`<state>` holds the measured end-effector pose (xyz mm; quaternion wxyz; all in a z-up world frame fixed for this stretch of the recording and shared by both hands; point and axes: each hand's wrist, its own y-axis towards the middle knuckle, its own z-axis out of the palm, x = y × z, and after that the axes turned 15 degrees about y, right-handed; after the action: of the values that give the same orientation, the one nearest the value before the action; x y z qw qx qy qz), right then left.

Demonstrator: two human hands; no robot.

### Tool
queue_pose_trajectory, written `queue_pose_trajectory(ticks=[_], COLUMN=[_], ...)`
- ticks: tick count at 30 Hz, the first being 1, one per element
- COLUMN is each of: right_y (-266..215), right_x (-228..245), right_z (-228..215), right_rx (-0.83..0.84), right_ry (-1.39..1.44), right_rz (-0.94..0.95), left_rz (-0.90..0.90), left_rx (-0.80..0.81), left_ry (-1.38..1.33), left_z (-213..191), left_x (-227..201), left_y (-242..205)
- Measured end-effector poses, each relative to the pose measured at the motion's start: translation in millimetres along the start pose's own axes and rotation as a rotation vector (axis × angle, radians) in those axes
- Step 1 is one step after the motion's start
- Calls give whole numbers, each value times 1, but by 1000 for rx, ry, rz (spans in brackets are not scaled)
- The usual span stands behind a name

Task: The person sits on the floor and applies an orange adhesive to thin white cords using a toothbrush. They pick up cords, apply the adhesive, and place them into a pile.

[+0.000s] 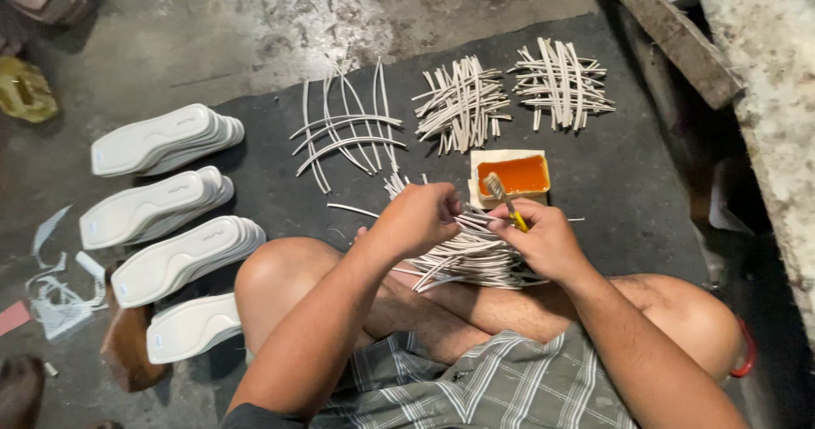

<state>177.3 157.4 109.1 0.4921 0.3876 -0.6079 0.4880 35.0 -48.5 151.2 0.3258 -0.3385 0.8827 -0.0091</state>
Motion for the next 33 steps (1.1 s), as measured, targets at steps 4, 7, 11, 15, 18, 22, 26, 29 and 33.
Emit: queue_pose_trajectory(ticks=[4, 7, 11, 15, 18, 22, 26, 29, 33], right_y=[-7, -8, -10, -12, -13, -15, -16, -17, -19], right_x=[8, 6, 3, 3, 5, 8, 10, 11, 11], right_z=[-15, -16, -13, -9, -10, -12, -11, -11, -13], right_rx=[-85, -123, -73, -174, -202, -206, -194, -185, -172], right_ry=[186, 399, 601, 562, 595, 654, 584, 591, 574], right_rz=[71, 130, 143, 66, 28, 106, 148, 161, 163], left_rz=[90, 207, 143, 116, 79, 65, 47, 29, 32], left_rx=[-159, -232, -92, -132, -161, -158, -161, -153, -125], left_ry=[137, -289, -761, -984, -1026, -1042, -977, -978, -992], left_z=[0, 5, 23, 36, 42, 43, 42, 41, 39], left_x=[-3, -15, -34, -35, -33, -32, -34, -34, -35], left_y=[-1, 1, 8, 16, 22, 24, 23, 23, 22])
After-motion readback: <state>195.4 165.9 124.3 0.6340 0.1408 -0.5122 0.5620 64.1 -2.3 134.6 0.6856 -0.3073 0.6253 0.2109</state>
